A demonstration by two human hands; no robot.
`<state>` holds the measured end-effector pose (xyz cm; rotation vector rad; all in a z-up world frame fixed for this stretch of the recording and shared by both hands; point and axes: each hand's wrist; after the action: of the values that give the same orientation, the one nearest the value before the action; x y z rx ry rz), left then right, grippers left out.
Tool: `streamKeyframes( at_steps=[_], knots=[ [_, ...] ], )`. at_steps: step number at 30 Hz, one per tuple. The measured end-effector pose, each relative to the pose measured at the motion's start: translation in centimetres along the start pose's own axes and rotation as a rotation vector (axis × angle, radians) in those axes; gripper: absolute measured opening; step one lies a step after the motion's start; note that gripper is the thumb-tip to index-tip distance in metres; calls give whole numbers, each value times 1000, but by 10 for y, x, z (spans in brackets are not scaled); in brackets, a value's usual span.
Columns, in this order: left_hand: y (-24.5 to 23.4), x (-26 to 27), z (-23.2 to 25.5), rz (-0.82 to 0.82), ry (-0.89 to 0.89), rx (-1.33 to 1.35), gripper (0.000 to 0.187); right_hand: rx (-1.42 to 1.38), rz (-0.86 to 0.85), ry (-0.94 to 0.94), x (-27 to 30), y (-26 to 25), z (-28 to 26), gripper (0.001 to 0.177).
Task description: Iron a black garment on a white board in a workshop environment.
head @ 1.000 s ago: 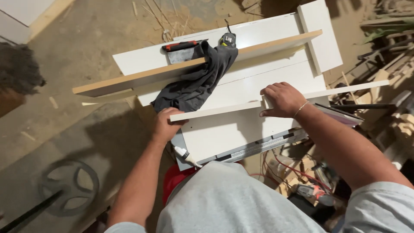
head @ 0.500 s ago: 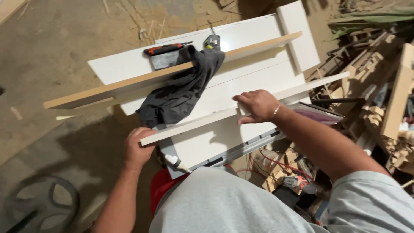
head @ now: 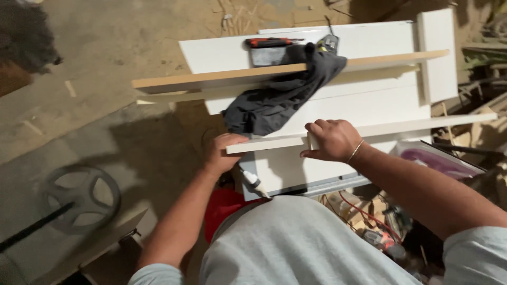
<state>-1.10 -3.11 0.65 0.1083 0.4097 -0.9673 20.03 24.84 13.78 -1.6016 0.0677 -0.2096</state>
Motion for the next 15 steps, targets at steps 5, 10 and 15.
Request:
streamKeyframes(
  at_steps=[5,10,15],
  knots=[
    [1,-4,3,-21,-10,11,29,-78,19,-29,-41,-9,-64,75],
    [-1,6,-8,-81,-65,-68,26,-156,-9,-28,-77,-8,-134,78],
    [-16,13,-24,-247,-516,-57,28,-167,-66,-20,-106,-8,-181,87]
  ],
)
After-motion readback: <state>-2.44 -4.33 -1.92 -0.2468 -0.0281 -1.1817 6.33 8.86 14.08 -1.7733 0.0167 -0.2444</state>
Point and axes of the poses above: each hand's wrist, its own x-axis away from the middle knuckle, its own y-axis out of the palm, z = x × y, and after that the axes turned 10 degrees about y, right-handed
